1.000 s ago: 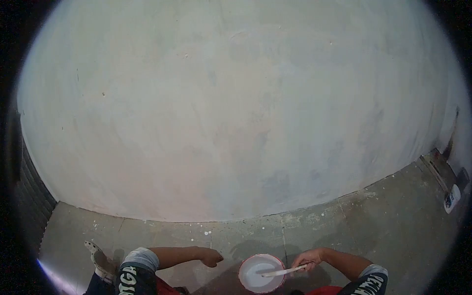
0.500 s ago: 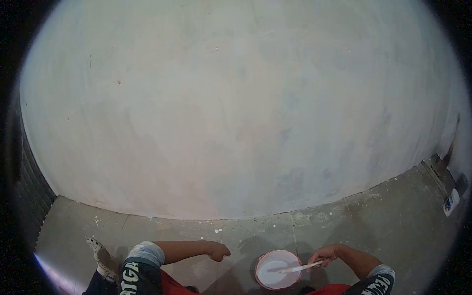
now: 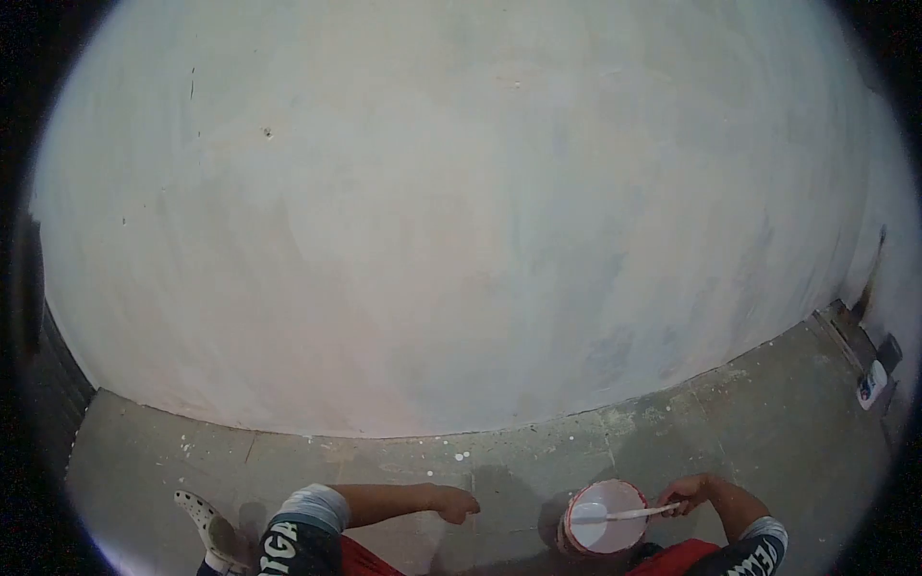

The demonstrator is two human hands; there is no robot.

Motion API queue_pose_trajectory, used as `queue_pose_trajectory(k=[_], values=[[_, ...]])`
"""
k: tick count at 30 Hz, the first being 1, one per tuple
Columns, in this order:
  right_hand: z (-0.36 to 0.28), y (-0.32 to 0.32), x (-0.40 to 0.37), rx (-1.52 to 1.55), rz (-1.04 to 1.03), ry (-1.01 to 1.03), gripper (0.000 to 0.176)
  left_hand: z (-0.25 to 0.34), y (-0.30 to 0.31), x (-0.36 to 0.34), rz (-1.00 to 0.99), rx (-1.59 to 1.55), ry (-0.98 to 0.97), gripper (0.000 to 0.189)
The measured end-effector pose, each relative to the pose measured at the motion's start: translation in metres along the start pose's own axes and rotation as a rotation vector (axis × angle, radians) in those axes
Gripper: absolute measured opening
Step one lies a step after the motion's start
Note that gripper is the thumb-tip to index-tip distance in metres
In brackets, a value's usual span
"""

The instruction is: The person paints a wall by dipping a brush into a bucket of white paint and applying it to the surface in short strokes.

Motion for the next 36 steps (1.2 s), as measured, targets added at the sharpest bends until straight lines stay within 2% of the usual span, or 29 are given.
queue_pose_trajectory(k=[3, 5, 6, 8, 9, 11, 12, 13, 15, 17, 19, 22, 23, 25, 26, 28, 30, 35, 36], values=[[0.006, -0.013, -0.015, 0.179, 0.118, 0.031, 0.028, 0.005, -0.005, 0.003, -0.010, -0.036, -0.108, 0.051], [0.002, -0.038, -0.043, 0.083, 0.409, 0.105, 0.032, 0.033, -0.008, 0.001, -0.023, -0.086, -0.206, 0.052], [0.003, -0.047, -0.052, 0.113, 0.422, 0.099, 0.032, 0.046, 0.002, -0.001, -0.111, -0.077, -0.193, 0.053], [-0.008, -0.066, -0.067, 0.377, 0.223, 0.288, 0.039, 0.064, 0.014, 0.002, -0.198, -0.043, -0.196, 0.053], [-0.006, -0.073, -0.075, 0.393, 0.241, 0.292, 0.039, 0.072, 0.016, 0.006, -0.230, 0.006, -0.212, 0.053], [-0.011, -0.088, -0.094, 0.453, 0.308, 0.496, 0.042, 0.080, 0.013, 0.005, -0.261, 0.057, -0.243, 0.053], [-0.011, -0.098, -0.101, 0.467, 0.321, 0.497, 0.042, 0.082, 0.013, 0.003, -0.194, 0.011, -0.281, 0.051], [-0.017, -0.110, -0.114, 0.514, 0.424, 0.627, 0.043, 0.086, 0.011, 0.001, -0.131, -0.039, -0.321, 0.050], [-0.031, -0.139, -0.141, 0.556, 0.568, 0.815, 0.042, 0.091, 0.002, 0.004, -0.170, 0.043, -0.396, 0.046], [-0.063, -0.176, -0.173, 0.523, 0.650, 0.953, 0.038, 0.095, -0.005, 0.013, -0.186, 0.139, -0.462, 0.043], [-0.112, -0.208, -0.209, 0.480, 0.729, 1.083, 0.030, 0.094, -0.018, 0.021, -0.289, 0.237, -0.444, 0.047], [-0.199, -0.244, -0.266, 0.402, 0.777, 1.249, 0.023, 0.094, -0.017, 0.021, -0.191, 0.195, -0.499, 0.039], [-0.228, -0.255, -0.285, 0.357, 0.787, 1.310, 0.021, 0.093, -0.022, 0.044, -0.172, 0.192, -0.512, 0.039], [-0.280, -0.277, -0.320, 0.244, 0.847, 1.417, 0.020, 0.086, -0.051, 0.100, -0.363, 0.407, -0.441, 0.041], [-0.303, -0.290, -0.336, 0.183, 0.897, 1.468, 0.021, 0.092, -0.043, 0.093, -0.362, 0.403, -0.443, 0.041], [-0.344, -0.319, -0.365, 0.030, 0.887, 1.576, 0.020, 0.090, -0.014, 0.059, -0.256, 0.344, -0.303, 0.039], [-0.373, -0.330, -0.396, -0.047, 0.870, 1.622, 0.018, 0.071, -0.021, 0.068, -0.220, 0.326, -0.250, 0.039], [-0.431, -0.381, -0.451, -0.278, 1.392, 1.682, 0.023, 0.036, -0.015, 0.045, -0.181, 0.174, -0.210, 0.038], [-0.441, -0.388, -0.460, -0.316, 1.486, 1.673, 0.025, 0.029, -0.020, 0.042, -0.307, 0.254, -0.172, 0.045]])
Point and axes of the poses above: each hand's wrist, its own x-axis towards the middle knuckle, its own y-axis out of the back of the hand, z = x × y, the point moved 4 cm from there along x, towards the middle knuckle, and after that the axes turned 1 degree about -z, right-handed, at the moved point
